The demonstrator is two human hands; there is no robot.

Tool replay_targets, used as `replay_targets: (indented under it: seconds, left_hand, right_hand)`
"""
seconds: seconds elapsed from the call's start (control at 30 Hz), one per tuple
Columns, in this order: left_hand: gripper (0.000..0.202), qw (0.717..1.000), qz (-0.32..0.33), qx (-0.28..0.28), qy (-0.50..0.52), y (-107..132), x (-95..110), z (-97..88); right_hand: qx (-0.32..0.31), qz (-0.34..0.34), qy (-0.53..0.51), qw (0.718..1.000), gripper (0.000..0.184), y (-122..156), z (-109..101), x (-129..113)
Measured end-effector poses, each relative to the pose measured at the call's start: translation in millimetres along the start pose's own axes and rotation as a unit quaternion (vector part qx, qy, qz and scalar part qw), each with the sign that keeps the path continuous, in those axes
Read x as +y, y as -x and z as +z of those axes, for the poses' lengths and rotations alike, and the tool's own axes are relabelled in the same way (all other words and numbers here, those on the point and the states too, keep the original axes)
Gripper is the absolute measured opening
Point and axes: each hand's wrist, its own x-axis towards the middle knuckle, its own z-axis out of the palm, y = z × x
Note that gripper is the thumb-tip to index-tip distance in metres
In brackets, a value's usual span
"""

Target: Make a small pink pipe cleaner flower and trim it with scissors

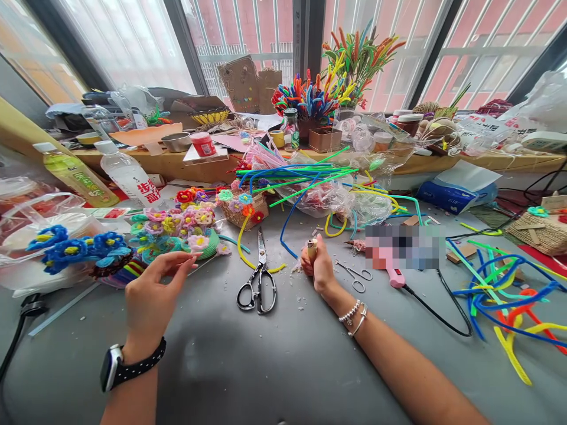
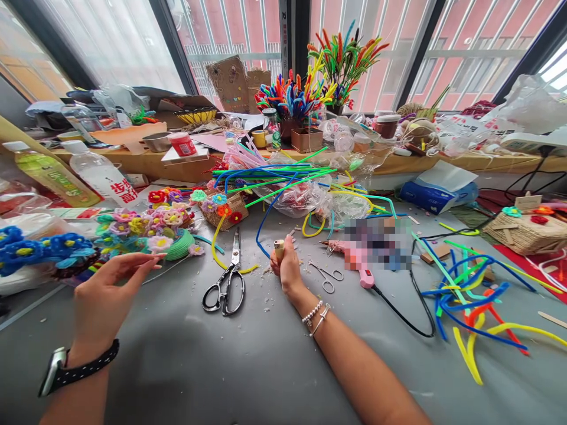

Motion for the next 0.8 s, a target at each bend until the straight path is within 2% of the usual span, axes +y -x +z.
replay_targets:
  seconds: [0.1, 0.23, 0.37, 0.47, 0.67, 0.8]
  left_hand:
    - [0.026, 0.985, 0.041, -0.002, -0.170, -2, -9, 1.0]
    - [0.021, 0.947, 0.086, -0.081, -0.298, -6, -25, 9.6]
    - [0.021, 0.948, 0.106, -0.098, -0.285, -11, -35, 19.2]
    - [0.023, 0.952, 0.093, -0.110, -0.272, -16, -34, 23.1]
    - [0.030, 0.931, 0.076, -0.203, -0.293, -18, -28, 26.0]
    - [0.031, 0.926, 0.106, -0.207, -0.296, -16, -34, 26.5]
  right_hand:
    - [-0.002, 0.001, -0.001, 1.000, 0.057, 0, 0, 1]
    - [-0.004, 0.000, 0.000, 1.000, 0.058, -1, -1, 1]
    - [-0.006, -0.003, 0.004, 1.000, 0.061, 0, -1, 1]
    - [-0.005, -0.005, 0.008, 1.000, 0.061, 0, -1, 1]
    - [-0.001, -0.005, 0.021, 1.000, 0.061, 0, -2, 2]
    - [-0.005, -0.010, 0.037, 0.999, 0.062, 0, -3, 3]
